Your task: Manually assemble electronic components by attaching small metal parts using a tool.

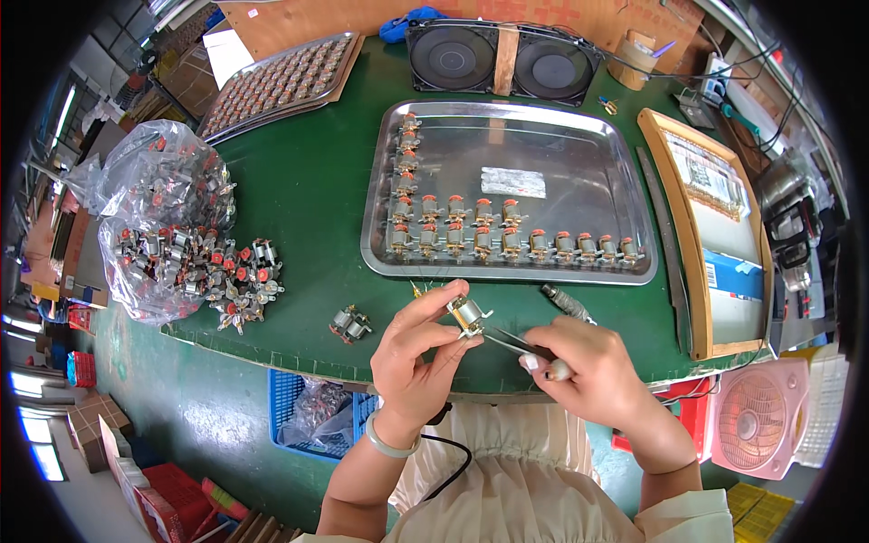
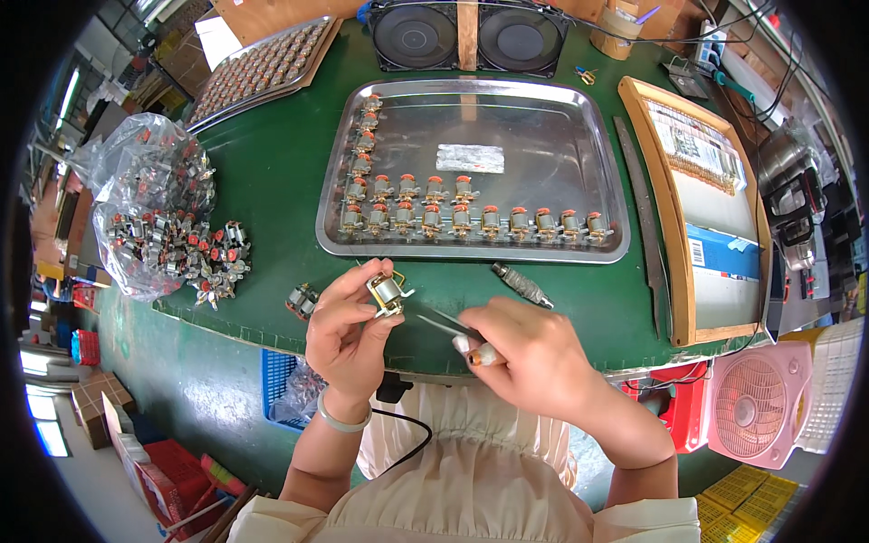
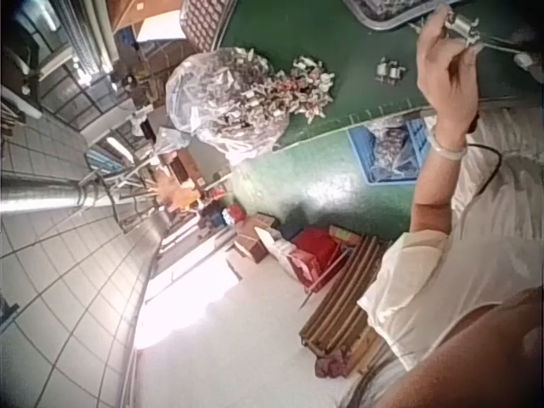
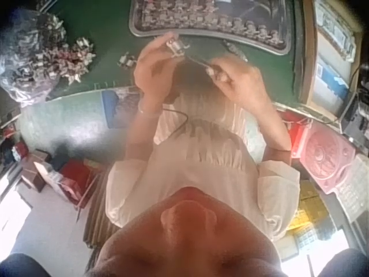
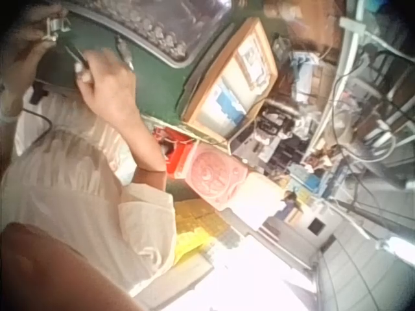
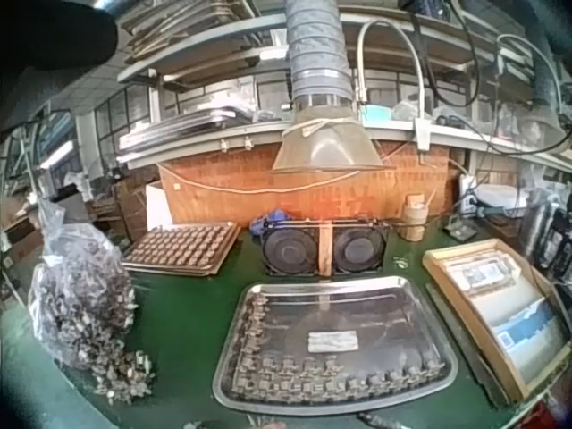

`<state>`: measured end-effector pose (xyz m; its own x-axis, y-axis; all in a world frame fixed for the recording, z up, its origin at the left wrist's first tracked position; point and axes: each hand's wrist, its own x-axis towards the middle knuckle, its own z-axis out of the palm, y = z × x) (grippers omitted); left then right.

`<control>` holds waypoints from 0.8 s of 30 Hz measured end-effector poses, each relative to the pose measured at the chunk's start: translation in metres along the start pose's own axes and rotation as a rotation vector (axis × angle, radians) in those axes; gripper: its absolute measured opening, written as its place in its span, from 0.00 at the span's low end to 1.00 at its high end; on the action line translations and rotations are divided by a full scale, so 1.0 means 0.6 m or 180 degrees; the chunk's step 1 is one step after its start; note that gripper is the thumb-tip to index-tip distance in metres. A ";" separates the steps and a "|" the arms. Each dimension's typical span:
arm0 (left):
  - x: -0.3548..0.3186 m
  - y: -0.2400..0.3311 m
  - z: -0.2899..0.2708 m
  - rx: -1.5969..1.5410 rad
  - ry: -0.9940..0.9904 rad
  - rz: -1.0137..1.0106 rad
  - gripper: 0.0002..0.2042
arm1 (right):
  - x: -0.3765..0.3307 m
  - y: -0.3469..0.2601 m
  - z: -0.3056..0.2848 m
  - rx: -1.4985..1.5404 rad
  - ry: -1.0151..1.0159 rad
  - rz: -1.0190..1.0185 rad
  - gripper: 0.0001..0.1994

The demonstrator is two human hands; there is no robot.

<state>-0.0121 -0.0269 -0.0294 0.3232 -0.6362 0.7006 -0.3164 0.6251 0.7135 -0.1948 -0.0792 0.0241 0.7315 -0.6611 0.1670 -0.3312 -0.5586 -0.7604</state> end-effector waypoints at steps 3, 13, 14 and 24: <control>0.002 0.002 0.002 -0.0060 -0.0024 -0.0053 0.13 | -0.005 0.017 0.001 -0.1225 0.0129 -0.0273 0.09; 0.003 0.000 0.003 0.0411 -0.0241 0.0193 0.12 | -0.007 0.056 -0.009 -0.1675 0.0624 0.0195 0.11; 0.003 0.000 0.006 0.0412 -0.0243 0.0197 0.12 | -0.010 0.055 -0.009 -0.1344 0.0660 -0.0042 0.12; -0.002 0.000 0.012 0.0964 -0.0253 0.0246 0.12 | 0.004 0.011 0.001 -0.1008 0.0821 -0.0834 0.12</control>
<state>-0.0190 -0.0293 -0.0301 0.2209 -0.6329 0.7420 -0.5922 0.5175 0.6177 -0.1950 -0.0841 0.0190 0.6562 -0.5580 0.5080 -0.3499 -0.8215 -0.4503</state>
